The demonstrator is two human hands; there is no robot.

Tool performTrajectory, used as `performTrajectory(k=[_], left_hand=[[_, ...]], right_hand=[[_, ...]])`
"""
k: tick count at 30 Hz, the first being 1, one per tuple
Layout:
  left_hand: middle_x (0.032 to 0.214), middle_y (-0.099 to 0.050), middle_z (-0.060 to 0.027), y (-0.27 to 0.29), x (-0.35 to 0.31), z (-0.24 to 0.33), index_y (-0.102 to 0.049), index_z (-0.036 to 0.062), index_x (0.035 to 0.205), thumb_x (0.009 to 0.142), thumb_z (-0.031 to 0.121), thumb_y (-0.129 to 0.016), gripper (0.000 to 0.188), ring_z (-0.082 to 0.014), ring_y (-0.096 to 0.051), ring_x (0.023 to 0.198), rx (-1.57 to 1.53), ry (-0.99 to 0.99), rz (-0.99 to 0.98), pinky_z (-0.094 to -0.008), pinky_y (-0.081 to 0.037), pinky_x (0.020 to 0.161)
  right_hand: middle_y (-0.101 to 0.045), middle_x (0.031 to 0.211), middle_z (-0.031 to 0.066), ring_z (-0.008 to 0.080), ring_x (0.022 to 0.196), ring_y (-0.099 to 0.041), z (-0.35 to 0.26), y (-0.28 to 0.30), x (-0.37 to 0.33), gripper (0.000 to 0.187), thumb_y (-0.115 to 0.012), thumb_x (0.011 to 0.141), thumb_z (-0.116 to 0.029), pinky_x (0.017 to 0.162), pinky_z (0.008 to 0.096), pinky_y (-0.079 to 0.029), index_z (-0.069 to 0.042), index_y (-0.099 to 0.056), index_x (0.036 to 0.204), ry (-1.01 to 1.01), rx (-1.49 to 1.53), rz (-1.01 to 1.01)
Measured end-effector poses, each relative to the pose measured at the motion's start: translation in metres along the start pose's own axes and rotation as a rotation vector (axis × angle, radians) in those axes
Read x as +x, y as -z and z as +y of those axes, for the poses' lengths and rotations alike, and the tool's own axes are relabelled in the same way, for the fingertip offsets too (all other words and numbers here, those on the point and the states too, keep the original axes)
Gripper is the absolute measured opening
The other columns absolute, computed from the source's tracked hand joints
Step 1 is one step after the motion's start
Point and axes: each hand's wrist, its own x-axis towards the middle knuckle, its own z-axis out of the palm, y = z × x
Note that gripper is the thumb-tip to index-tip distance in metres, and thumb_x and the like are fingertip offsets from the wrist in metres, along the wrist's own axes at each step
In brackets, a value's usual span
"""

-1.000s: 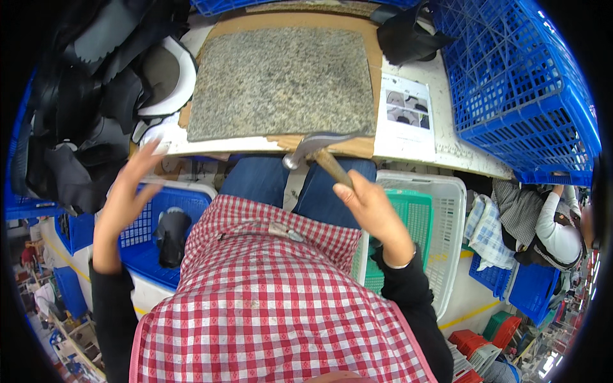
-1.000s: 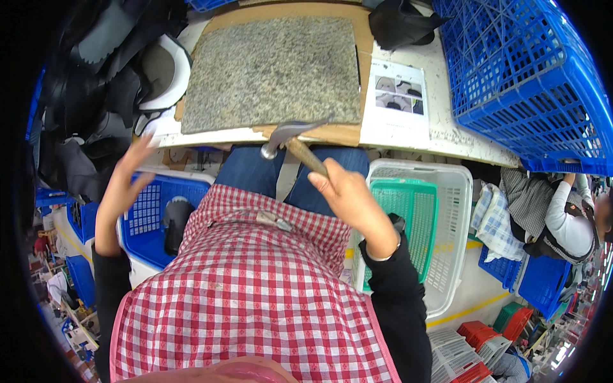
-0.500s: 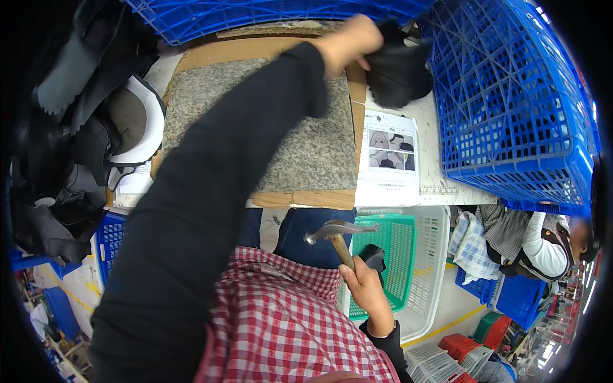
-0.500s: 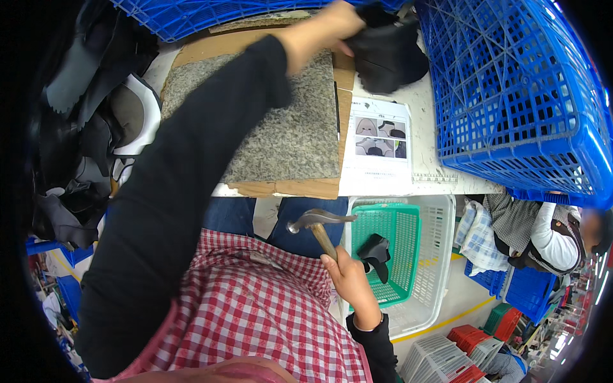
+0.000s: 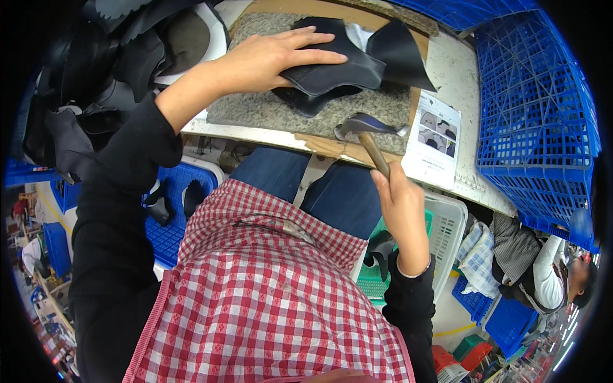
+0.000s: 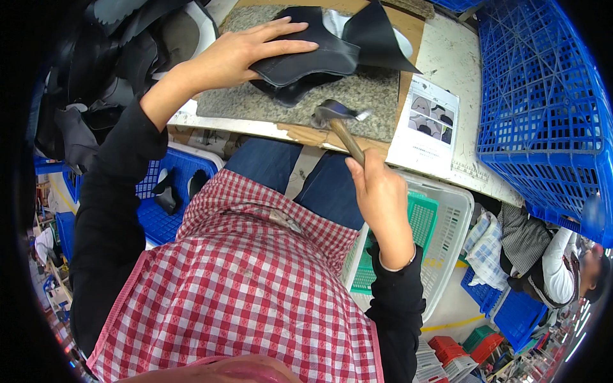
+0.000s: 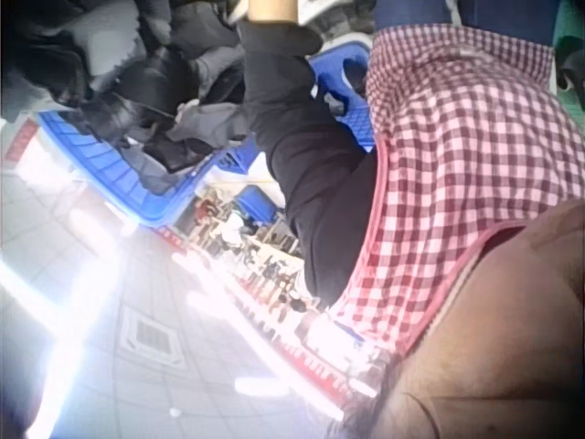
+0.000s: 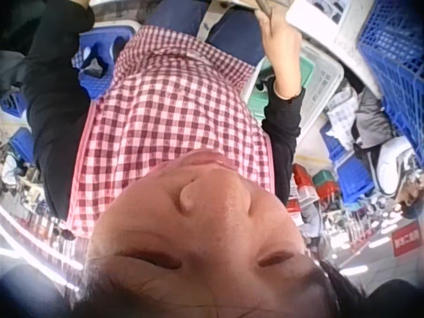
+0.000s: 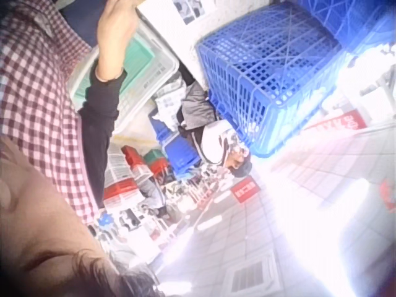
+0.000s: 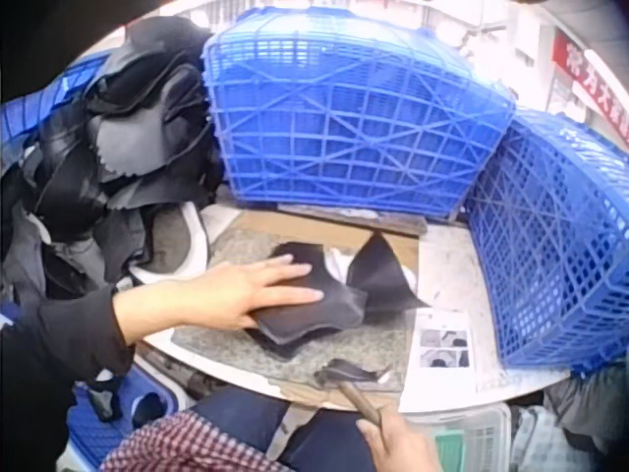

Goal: The person repeatedly taps black shoe uppers with a hammer on a workbench, then uses a pen-like tool to mark or score the parts. Finished pieces are placed into a blue basket. The person also inspects the edges of the parts by hand.

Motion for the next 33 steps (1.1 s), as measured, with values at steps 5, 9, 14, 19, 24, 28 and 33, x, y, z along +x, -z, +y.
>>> performTrajectory(k=[5,9,14,19,24,28,33], left_hand=[[0.130,-0.070,-0.0012,-0.017,0.017,-0.013,-0.060,0.0414,0.140,0.101,0.042,-0.059,0.039,-0.0276,-0.066,0.120,-0.349,0.073,0.057,-0.0452,-0.055,0.101],[0.127,-0.072,-0.0069,-0.014,0.045,-0.016,-0.063,0.0388,0.138,0.101,0.060,-0.050,0.044,-0.0314,-0.067,0.117,-0.306,0.196,-0.074,-0.0448,-0.054,0.101],[0.125,-0.071,-0.0126,-0.002,0.049,-0.019,-0.063,0.0234,0.138,0.100,0.053,-0.059,0.049,-0.0342,-0.066,0.118,-0.424,0.233,-0.072,-0.0462,-0.051,0.103],[0.128,-0.068,-0.0198,0.007,0.041,-0.033,-0.059,0.0153,0.140,0.102,0.038,-0.055,0.045,-0.0395,-0.064,0.118,-0.795,0.101,-0.172,-0.0450,-0.049,0.099],[0.129,-0.067,-0.0207,0.010,0.041,-0.031,-0.059,0.0122,0.139,0.102,0.037,-0.055,0.045,-0.0408,-0.062,0.120,-0.742,0.151,-0.184,-0.0453,-0.048,0.101],[0.132,-0.065,-0.0221,0.015,0.046,-0.028,-0.059,0.0122,0.138,0.103,0.041,-0.054,0.046,-0.0415,-0.060,0.122,-0.804,0.160,-0.266,-0.0470,-0.046,0.103],[0.134,-0.064,-0.0221,0.010,0.043,-0.036,-0.058,0.0112,0.140,0.102,0.042,-0.055,0.049,-0.0417,-0.060,0.123,-0.755,0.224,-0.274,-0.0462,-0.046,0.104]], right_hand=[[-0.062,0.066,0.0212,0.0452,0.064,-0.065,-0.024,0.014,0.020,0.031,-0.063,0.102,-0.031,0.053,0.0513,-0.048,-0.004,-0.054,0.093,0.018,-0.058,0.062],[-0.062,0.065,0.0206,0.0435,0.062,-0.065,-0.039,0.001,0.060,0.028,-0.062,0.103,-0.030,0.052,0.0507,-0.049,-0.004,-0.053,0.098,0.033,-0.025,0.114],[-0.065,0.067,0.0203,0.0429,0.061,-0.066,-0.040,-0.013,0.090,0.027,-0.061,0.103,-0.029,0.054,0.0513,-0.052,-0.004,-0.052,0.096,0.224,-0.361,0.087],[-0.065,0.067,0.0223,0.0445,0.062,-0.066,-0.045,-0.010,0.095,0.028,-0.061,0.103,-0.030,0.055,0.0530,-0.051,-0.003,-0.053,0.101,0.163,-0.215,-0.070],[-0.066,0.068,0.0232,0.0448,0.063,-0.066,-0.045,-0.003,0.102,0.029,-0.061,0.102,-0.030,0.056,0.0534,-0.052,-0.002,-0.053,0.098,-0.081,-0.246,0.050],[-0.065,0.064,0.0213,0.0446,0.061,-0.066,-0.037,-0.004,0.105,0.030,-0.061,0.102,-0.031,0.054,0.0523,-0.052,-0.002,-0.054,0.100,0.077,-0.262,-0.067],[-0.065,0.065,0.0242,0.0460,0.062,-0.066,-0.013,-0.010,0.099,0.030,-0.060,0.103,-0.031,0.054,0.0534,-0.052,-0.002,-0.053,0.102,0.036,-0.211,0.067]])
